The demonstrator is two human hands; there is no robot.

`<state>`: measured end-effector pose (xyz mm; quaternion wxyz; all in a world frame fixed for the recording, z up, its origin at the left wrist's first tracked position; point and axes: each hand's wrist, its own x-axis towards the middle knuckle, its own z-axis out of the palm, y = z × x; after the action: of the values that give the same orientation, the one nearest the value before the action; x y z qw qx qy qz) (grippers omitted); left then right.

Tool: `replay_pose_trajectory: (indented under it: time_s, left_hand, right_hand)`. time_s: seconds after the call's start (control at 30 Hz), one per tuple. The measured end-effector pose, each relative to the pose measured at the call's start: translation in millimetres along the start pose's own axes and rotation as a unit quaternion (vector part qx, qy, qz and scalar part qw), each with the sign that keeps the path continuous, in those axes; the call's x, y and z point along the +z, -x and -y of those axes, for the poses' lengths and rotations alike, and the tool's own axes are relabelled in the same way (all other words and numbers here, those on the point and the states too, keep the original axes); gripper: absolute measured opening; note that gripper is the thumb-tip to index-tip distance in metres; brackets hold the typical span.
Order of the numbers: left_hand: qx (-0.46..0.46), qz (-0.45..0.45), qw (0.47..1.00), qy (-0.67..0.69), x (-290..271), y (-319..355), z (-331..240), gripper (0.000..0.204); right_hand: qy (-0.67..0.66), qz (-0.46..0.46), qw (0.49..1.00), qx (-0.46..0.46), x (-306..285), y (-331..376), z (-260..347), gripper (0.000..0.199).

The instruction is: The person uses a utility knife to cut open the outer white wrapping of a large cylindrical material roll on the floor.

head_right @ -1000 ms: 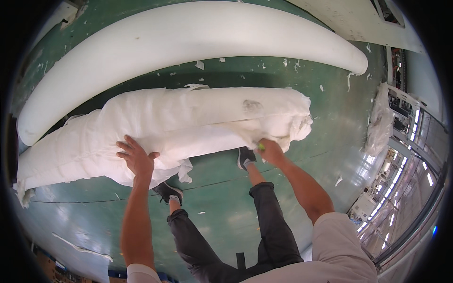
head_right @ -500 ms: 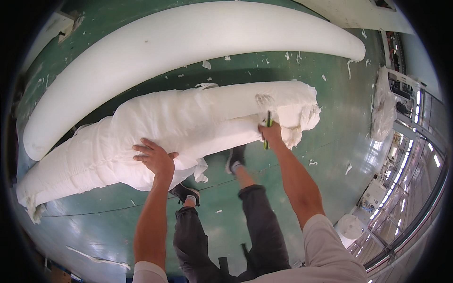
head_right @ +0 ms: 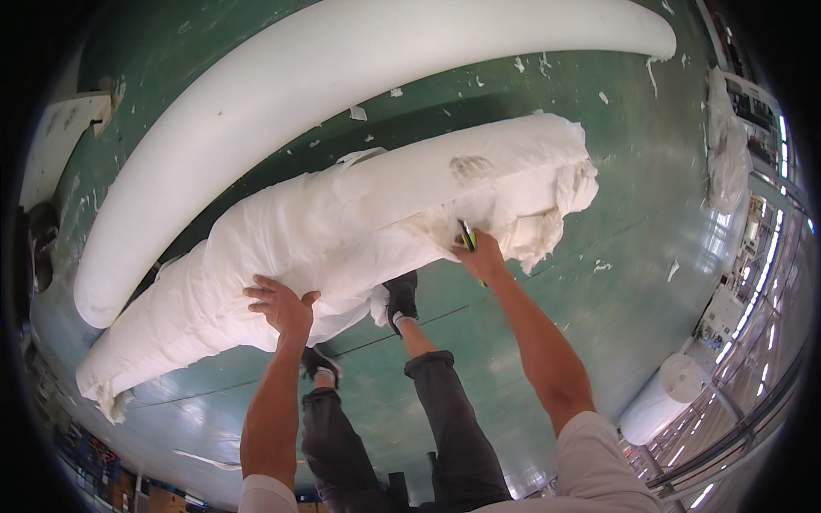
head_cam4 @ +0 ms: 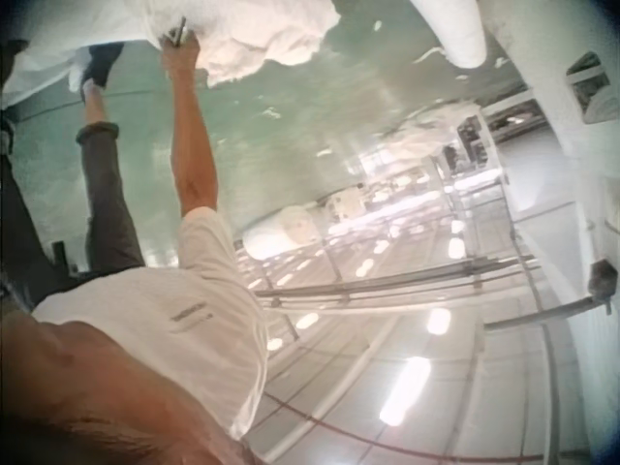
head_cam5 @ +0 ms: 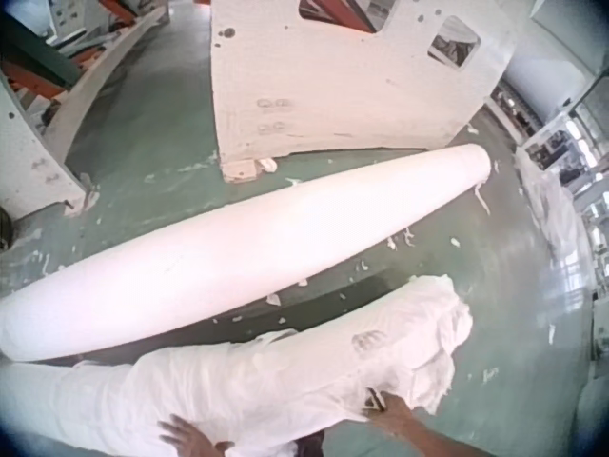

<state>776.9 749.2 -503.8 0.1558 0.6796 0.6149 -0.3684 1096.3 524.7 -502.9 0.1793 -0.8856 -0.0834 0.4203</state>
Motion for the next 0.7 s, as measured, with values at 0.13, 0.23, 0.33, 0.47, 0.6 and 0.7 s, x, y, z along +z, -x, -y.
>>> replay_pose_trajectory:
  time_s: [0.13,0.23,0.33,0.47,0.6,0.7]
  left_hand:
    - [0.009,-0.020,1.000,0.007,-0.1,0.6,-3.3,0.137]
    - [0.005,-0.011,1.000,-0.020,5.1,2.8,4.4,0.137]
    - [0.017,-0.013,1.000,-0.010,0.2,0.8,-9.1,0.139]
    - [0.000,0.017,0.998,-0.061,-5.7,-0.4,-5.6,0.139]
    - [0.104,-0.004,0.991,0.089,-8.5,5.0,41.1,0.116]
    - [0.259,-0.044,0.949,0.172,9.3,-8.6,130.0,0.092]
  right_hand:
    - [-0.053,-0.082,0.995,-0.021,5.2,6.8,17.9,0.049]
    - [-0.187,-0.141,0.969,0.076,48.9,20.7,78.3,0.061]
    - [-0.114,-0.198,0.971,0.063,86.2,2.3,71.0,0.036]
    - [0.105,-0.050,0.993,-0.031,98.1,15.9,72.4,0.030]
    - [0.149,0.141,0.974,-0.097,115.7,81.8,59.5,0.043]
    - [0.127,0.069,0.978,-0.149,131.8,109.5,106.9,0.035]
